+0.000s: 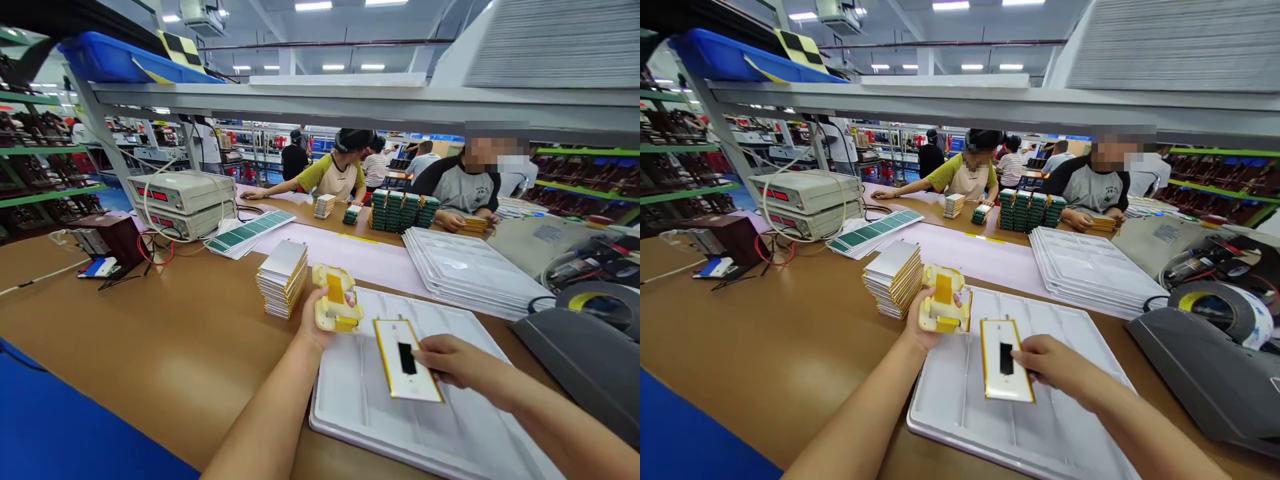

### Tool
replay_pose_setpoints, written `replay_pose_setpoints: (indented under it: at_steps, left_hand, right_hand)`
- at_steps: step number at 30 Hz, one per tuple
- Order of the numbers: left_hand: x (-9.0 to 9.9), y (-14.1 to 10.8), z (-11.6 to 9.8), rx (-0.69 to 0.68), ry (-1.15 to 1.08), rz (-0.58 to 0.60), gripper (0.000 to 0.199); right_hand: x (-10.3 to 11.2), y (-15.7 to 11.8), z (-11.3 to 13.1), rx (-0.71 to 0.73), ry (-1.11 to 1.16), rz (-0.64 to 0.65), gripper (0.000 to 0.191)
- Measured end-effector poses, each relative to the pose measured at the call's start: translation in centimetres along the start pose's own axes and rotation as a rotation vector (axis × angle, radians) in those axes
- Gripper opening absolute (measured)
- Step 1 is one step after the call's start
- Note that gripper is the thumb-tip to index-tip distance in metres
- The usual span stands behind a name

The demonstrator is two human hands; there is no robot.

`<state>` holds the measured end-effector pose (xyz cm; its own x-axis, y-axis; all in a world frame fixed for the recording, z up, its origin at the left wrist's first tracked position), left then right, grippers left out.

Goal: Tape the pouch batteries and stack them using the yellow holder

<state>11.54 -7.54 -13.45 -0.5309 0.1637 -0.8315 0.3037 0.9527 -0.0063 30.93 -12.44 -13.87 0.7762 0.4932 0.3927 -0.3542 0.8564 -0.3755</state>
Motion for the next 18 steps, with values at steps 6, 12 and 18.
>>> replay_pose_setpoints:
  at_steps: [6, 12, 18]
  left_hand:
    - [-2.3, -1.0, 2.0, 0.184, 0.017, 0.146, 0.048]
    - [-2.3, -1.4, 1.6, 0.146, 0.02, 0.134, 0.054]
    - [-1.9, -1.1, 0.5, 0.098, 0.002, 0.068, 0.059]
  right_hand:
    - [3.1, 1.4, 6.2, 0.179, -0.036, -0.183, 0.034]
    - [-1.0, 3.8, 9.7, 0.232, -0.464, -0.301, 0.02]
    - [3.3, 3.4, 8.3, 0.077, -0.847, -0.569, 0.025]
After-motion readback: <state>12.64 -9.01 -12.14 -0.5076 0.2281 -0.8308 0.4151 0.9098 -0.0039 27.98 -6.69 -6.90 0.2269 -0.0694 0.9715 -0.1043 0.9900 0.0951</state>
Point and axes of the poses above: each hand's wrist, its own y-axis towards the middle knuckle, its own x-axis out of the back of the hand, z = x × y, the point moved 5 cm from there along y, towards the middle knuckle, and after that the axes turned 1 degree about z, right-handed, at the moved point
